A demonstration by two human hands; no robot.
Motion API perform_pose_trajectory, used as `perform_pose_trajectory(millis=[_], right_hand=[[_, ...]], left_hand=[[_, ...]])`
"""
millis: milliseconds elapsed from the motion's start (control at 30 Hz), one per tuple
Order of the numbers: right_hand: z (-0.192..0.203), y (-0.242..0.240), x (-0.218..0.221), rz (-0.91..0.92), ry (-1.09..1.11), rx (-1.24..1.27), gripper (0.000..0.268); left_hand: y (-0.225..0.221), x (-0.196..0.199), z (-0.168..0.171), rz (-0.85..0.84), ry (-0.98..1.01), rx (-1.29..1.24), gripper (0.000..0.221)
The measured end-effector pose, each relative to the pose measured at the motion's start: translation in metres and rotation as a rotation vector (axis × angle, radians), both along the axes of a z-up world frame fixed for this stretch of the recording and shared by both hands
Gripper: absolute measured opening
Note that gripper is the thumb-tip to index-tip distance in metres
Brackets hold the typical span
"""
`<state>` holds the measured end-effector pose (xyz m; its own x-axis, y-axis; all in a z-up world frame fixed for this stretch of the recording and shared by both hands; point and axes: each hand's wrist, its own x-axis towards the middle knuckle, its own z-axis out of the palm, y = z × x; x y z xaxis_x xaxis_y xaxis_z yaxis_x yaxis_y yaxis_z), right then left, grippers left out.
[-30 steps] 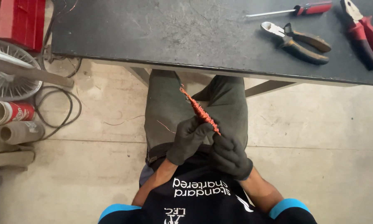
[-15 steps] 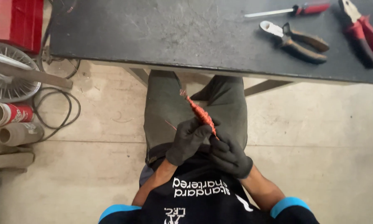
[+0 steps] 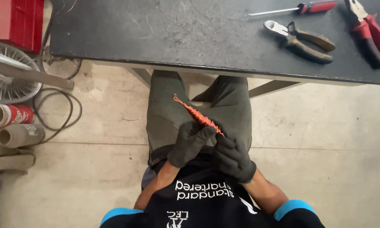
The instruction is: Winding copper wire around a motor stator and inspecting the assembly at a repair bench
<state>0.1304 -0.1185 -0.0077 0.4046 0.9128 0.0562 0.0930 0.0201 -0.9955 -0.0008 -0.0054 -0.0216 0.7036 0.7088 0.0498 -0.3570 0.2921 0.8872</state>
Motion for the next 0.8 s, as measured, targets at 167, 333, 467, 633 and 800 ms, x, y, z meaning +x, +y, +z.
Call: perform_pose_trajectory(millis=[167, 333, 467, 633, 800], right_hand=[[-0.001, -0.003, 0.005, -0.003, 0.188, -0.107, 0.029], [0.007, 0.002, 0.011, -0.060, -0.587, 0.018, 0.016], [-0.022, -0.006, 0.007, 0.008, -0.324, 0.003, 0.012], [-0.064, -0.028, -0.019, 0.080, 0.539, -0.043, 0.033], [0.016, 0.009, -0.004, -0.096, -0.307, -0.029, 0.014]], left_hand=[[0.002, 0.001, 0.007, -0.010, -0.029, -0.020, 0.023], [0.002, 0.007, 0.016, -0.020, -0.043, -0.050, 0.024], [0.007, 0.004, 0.036, -0.054, -0.074, 0.039, 0.029], [0.009, -0.002, 0.033, -0.088, 0.013, 0.094, 0.020], [0.020, -0.003, 0.040, -0.001, 0.092, 0.103, 0.024]])
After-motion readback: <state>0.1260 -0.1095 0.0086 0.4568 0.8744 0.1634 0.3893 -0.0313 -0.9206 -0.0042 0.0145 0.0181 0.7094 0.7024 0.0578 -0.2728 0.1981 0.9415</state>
